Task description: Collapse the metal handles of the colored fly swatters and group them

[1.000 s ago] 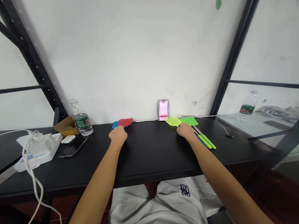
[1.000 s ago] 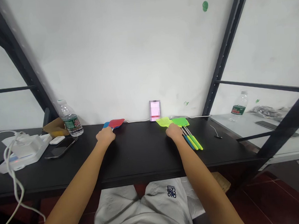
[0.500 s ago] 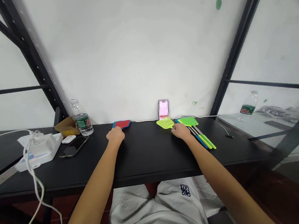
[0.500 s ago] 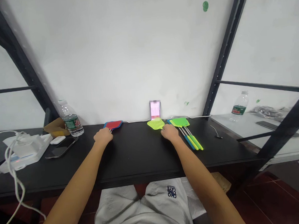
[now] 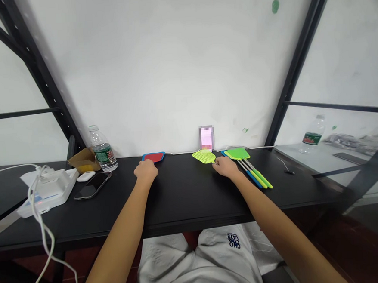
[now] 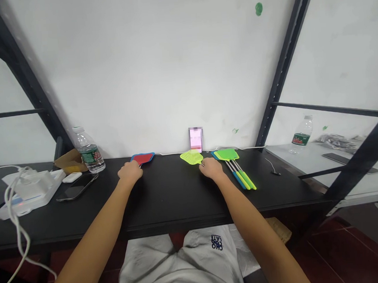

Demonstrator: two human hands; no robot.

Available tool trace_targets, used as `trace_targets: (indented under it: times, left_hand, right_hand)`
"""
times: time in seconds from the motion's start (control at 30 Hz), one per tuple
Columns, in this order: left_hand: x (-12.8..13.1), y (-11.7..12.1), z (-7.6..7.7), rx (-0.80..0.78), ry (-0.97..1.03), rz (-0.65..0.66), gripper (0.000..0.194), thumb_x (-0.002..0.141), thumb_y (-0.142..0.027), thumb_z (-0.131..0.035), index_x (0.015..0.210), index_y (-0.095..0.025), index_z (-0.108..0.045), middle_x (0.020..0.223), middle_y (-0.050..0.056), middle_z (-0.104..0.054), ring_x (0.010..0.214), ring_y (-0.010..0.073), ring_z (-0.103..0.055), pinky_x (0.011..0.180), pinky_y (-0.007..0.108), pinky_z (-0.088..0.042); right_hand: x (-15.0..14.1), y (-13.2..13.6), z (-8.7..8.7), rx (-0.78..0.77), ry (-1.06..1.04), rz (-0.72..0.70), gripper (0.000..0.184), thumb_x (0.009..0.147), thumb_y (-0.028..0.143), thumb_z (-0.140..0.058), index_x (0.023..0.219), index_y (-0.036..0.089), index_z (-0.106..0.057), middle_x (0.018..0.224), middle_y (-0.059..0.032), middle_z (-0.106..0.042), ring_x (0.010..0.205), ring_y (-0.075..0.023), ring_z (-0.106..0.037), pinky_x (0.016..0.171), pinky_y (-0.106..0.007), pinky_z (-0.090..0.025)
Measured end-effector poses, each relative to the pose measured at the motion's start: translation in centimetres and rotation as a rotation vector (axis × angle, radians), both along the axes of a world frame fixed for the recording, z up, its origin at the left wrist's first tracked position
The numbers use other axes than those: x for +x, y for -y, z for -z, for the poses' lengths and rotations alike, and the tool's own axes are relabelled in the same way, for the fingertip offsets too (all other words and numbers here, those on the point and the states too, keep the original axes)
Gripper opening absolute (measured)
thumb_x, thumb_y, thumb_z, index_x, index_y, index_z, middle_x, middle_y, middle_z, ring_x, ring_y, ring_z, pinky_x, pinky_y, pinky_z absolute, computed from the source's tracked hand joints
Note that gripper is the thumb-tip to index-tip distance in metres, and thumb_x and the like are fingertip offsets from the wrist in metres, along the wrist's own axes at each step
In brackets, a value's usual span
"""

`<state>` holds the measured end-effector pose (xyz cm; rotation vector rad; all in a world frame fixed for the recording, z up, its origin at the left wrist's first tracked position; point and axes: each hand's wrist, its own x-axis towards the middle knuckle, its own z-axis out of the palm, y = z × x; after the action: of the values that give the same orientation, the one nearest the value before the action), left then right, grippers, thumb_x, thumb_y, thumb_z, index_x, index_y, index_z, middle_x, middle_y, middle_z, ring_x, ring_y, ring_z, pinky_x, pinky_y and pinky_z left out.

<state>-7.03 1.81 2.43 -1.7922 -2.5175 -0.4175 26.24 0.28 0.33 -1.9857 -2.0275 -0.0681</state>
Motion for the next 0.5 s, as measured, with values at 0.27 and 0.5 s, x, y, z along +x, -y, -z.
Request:
trace_targets:
  times: [0.27,0.5]
  left_hand:
    - [3.9,2.5,-0.5,0.278,-0.132,0.211,0.035,0.09,-0.033,-0.045,0.113,-0.011,-0.058,0.114,0.02,-0.058,0.108,0.032,-0.057,0.086,0.04,-0.048]
    - [7.1,3.2,0.9,0.17,0.028,0.628,0.027,0.091,-0.034,-0.047,0.111,-0.021,-0.06,0.11,0.009,-0.061,0.105,0.0235,-0.059,0.084,0.031,-0.046]
  right_hand:
    - [-3.0,2.1,-0.7,0.218,0.002,-0.126,0.029,0.088,0.042,-0.049,0.075,0.02,-0.063,0.075,-0.0067,-0.066,0.073,-0.0181,-0.056,0.06,-0.026,-0.026]
    - [-4.5,3.2,-0.7,0.332,-0.181,-0.201,0.026,0.084,0.036,-0.049,0.063,0.02,-0.051,0.067,-0.0057,-0.06,0.07,-0.0186,-0.054,0.063,-0.027,-0.028]
